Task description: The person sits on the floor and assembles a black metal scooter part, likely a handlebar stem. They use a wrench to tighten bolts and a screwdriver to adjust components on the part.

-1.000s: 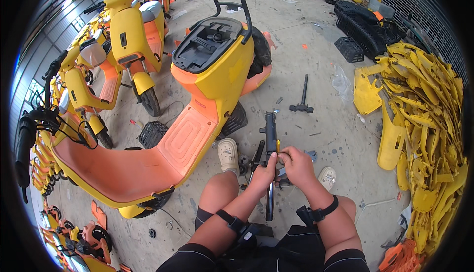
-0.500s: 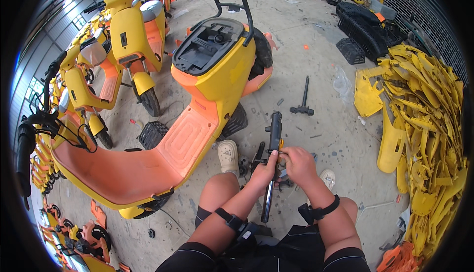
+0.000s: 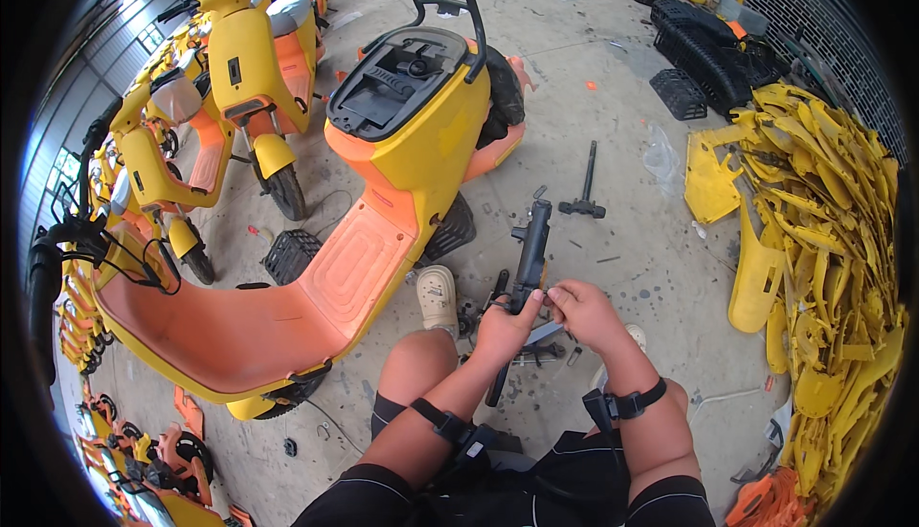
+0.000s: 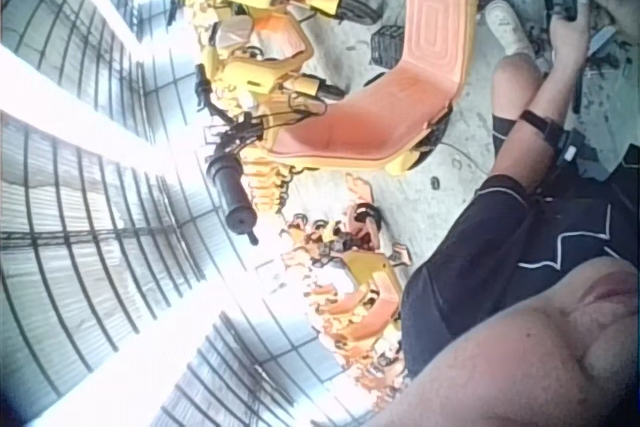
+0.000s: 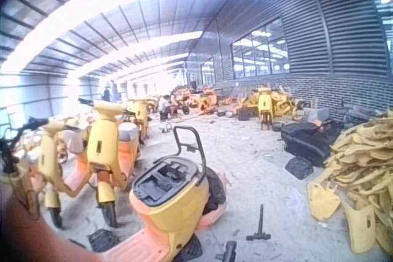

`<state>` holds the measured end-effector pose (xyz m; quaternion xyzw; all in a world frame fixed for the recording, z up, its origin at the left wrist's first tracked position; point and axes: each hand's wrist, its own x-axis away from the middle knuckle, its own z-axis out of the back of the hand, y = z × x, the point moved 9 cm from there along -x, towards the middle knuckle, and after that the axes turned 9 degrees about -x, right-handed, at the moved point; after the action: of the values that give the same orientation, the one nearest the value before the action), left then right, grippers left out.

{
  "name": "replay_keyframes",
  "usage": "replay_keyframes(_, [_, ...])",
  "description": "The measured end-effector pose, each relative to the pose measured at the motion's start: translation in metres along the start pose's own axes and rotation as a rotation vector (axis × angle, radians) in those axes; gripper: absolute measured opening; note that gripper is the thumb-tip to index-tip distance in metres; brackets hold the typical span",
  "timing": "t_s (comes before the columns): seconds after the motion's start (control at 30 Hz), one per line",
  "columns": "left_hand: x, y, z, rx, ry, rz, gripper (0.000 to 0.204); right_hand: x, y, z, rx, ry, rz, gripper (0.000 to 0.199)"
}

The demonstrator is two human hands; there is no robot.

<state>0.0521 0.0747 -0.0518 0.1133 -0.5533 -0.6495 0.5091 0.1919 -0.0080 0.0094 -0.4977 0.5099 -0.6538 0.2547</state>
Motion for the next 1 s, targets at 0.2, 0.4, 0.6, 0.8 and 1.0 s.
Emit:
replay_keyframes(0.2, [0.009,-0.007,-0.013,0.227,-0.132,0.164,0.057,0.019,-0.046,-0.011,0.492,0.205,0.548,0.009])
replay_keyframes(0.4, [0.021,-0.004,-0.014,0.350,-0.160,0.260,0.059,0.031,-0.061,-0.023,0.621,0.220,0.786,0.010])
replay_keyframes(0.6, [0.017,-0.011,-0.009,0.278,-0.101,0.231,0.063,0.009,-0.017,-0.012,0.121,0.067,0.349,0.023])
replay_keyframes(0.8, [0.017,-0.011,-0.005,0.168,-0.089,0.208,0.063,0.003,0.014,-0.009,-0.052,-0.043,-0.078,0.038])
replay_keyframes(1.0, [0.021,-0.009,-0.015,0.247,-0.113,0.206,0.059,0.013,-0.017,-0.007,0.325,0.143,0.309,0.025])
